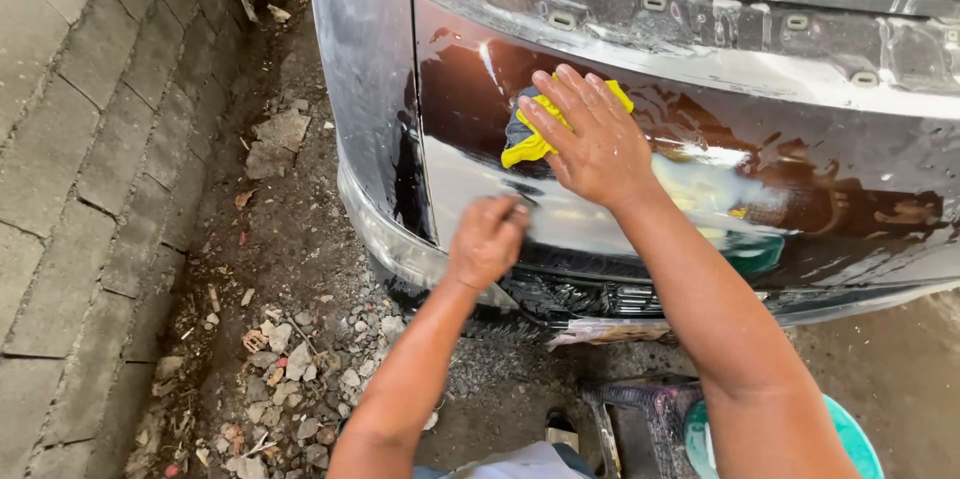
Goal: Sanding and smoothing down automotive body filler on a car panel with a sanding block and water.
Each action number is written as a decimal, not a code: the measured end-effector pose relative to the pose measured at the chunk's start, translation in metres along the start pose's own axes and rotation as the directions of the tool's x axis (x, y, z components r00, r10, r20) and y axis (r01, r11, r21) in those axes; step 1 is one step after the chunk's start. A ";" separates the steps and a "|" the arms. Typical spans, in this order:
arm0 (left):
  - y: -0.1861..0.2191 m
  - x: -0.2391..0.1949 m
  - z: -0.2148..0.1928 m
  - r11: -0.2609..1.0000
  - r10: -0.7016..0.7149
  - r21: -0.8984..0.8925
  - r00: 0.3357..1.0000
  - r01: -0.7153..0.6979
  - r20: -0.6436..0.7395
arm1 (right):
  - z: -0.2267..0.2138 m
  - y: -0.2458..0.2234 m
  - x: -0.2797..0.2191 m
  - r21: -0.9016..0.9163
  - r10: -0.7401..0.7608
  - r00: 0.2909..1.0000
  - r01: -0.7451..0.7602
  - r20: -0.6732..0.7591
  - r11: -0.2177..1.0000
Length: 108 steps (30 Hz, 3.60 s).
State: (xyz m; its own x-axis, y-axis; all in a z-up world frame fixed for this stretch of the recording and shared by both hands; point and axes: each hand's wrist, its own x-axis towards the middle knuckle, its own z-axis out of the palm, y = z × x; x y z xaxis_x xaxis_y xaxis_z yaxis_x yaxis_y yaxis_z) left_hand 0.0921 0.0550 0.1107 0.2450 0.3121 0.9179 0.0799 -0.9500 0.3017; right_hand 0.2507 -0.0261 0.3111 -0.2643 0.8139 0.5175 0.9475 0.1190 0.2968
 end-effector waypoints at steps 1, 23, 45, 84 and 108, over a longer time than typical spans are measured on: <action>-0.015 0.000 -0.002 0.999 0.047 0.009 0.998 -0.047 0.029 | 0.001 0.001 -0.001 -0.002 0.010 1.000 -0.010 -0.008 1.000; 0.016 0.024 0.005 0.931 -0.265 0.149 0.899 0.332 -0.347 | 0.000 0.000 0.001 0.000 0.023 0.999 -0.023 -0.039 1.000; -0.032 0.011 -0.009 0.963 -0.244 0.115 0.970 0.243 -0.011 | 0.002 -0.001 -0.002 -0.109 0.042 0.998 -0.046 -0.037 0.993; 0.004 -0.019 0.014 0.996 -0.087 0.028 0.996 0.088 -0.014 | -0.003 -0.004 -0.001 -0.116 0.036 0.998 -0.042 -0.051 0.992; 0.021 0.000 0.017 0.992 -0.105 0.065 0.992 0.109 -0.064 | -0.003 -0.005 -0.001 -0.111 0.058 0.997 -0.063 -0.048 0.992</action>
State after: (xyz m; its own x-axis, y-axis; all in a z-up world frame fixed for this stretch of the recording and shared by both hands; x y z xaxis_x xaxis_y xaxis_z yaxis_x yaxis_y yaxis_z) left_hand 0.1106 0.0350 0.1131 0.1734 0.4092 0.8958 0.1684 -0.9085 0.3824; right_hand 0.2452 -0.0290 0.3113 -0.2172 0.7911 0.5719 0.9364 0.0034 0.3509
